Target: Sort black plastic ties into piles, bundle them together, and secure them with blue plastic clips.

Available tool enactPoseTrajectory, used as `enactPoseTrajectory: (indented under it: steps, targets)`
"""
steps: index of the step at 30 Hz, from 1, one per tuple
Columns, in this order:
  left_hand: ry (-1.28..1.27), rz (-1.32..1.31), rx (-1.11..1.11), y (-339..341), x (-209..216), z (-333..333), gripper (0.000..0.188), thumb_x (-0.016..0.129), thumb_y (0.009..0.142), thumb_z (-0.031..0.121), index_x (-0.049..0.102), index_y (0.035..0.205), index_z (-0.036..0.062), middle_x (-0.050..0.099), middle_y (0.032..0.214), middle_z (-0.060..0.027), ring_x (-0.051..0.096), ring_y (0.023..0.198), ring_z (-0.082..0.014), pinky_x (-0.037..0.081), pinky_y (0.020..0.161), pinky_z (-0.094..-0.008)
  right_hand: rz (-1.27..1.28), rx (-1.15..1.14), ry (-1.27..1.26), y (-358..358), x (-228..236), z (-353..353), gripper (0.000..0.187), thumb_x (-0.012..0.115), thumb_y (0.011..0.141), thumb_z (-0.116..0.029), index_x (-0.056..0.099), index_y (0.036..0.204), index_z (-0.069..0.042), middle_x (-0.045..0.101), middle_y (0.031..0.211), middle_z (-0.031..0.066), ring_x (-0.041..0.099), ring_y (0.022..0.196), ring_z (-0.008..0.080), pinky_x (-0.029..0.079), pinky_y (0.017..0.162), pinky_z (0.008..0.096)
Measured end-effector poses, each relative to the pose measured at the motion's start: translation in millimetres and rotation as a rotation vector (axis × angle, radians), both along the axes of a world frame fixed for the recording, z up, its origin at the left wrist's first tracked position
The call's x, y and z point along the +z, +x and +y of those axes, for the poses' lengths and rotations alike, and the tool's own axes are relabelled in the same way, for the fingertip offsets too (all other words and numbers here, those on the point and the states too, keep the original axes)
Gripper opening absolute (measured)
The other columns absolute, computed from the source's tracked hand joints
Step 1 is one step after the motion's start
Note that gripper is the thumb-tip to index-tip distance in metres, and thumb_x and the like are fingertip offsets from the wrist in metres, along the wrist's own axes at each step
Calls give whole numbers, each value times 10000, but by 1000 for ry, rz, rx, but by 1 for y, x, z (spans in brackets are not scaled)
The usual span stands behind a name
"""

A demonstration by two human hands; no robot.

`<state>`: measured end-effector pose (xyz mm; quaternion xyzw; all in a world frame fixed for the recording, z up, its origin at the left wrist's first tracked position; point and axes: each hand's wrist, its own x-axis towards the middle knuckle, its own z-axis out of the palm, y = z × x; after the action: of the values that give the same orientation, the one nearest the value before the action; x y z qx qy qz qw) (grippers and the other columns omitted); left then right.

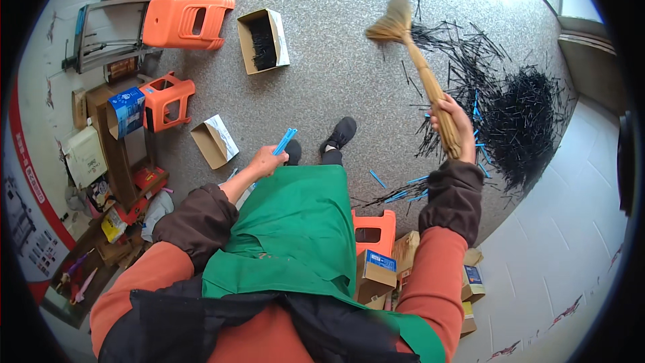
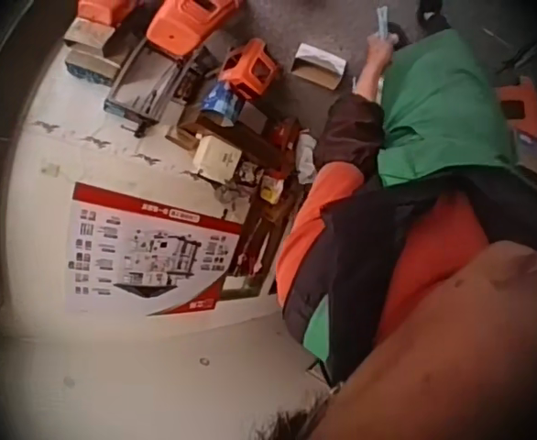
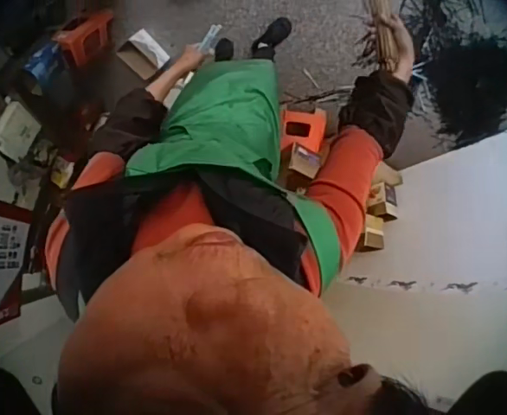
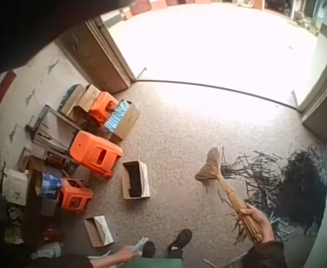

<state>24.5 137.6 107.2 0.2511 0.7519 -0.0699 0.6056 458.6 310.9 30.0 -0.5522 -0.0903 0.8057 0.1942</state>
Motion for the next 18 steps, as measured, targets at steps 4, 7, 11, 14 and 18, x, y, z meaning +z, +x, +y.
enactPoseTrajectory:
  steps: [4,7,11,14,18]
  targets:
    - [-9,-25,-114,14,-2,11,214,597,776,248,566,805,38,484,533,-17,454,379,-116,353,353,-273,-153,-176,5,95,24,-27,351,525,844,-191,374,1153,-122,527,766,123,537,542,167,490,439,275]
    - [-16,-74,-167,28,-6,26,211,606,780,238,564,824,37,469,519,-8,445,386,-96,346,358,-258,-368,-252,56,148,38,-53,364,544,829,-159,363,1138,-93,531,717,117,542,493,180,492,403,299]
    - [-9,-59,-284,31,-11,40,203,606,783,235,554,803,39,457,512,-8,437,380,-98,336,352,-262,-517,-409,112,117,85,-106,528,567,792,-104,279,1234,-116,541,735,135,551,507,185,484,392,297]
    - [-25,-113,-412,35,-19,56,205,595,782,239,566,812,38,497,546,-31,466,395,-125,372,369,-285,-496,-375,88,65,126,-156,570,576,747,-96,296,1240,-157,548,733,122,538,468,164,469,369,284]
    - [-56,-190,-572,50,-28,78,203,600,785,240,560,818,44,477,535,-18,440,388,-116,354,364,-282,-319,-329,23,-10,127,-209,696,636,692,-53,310,1302,-134,571,700,102,546,449,170,445,367,293]
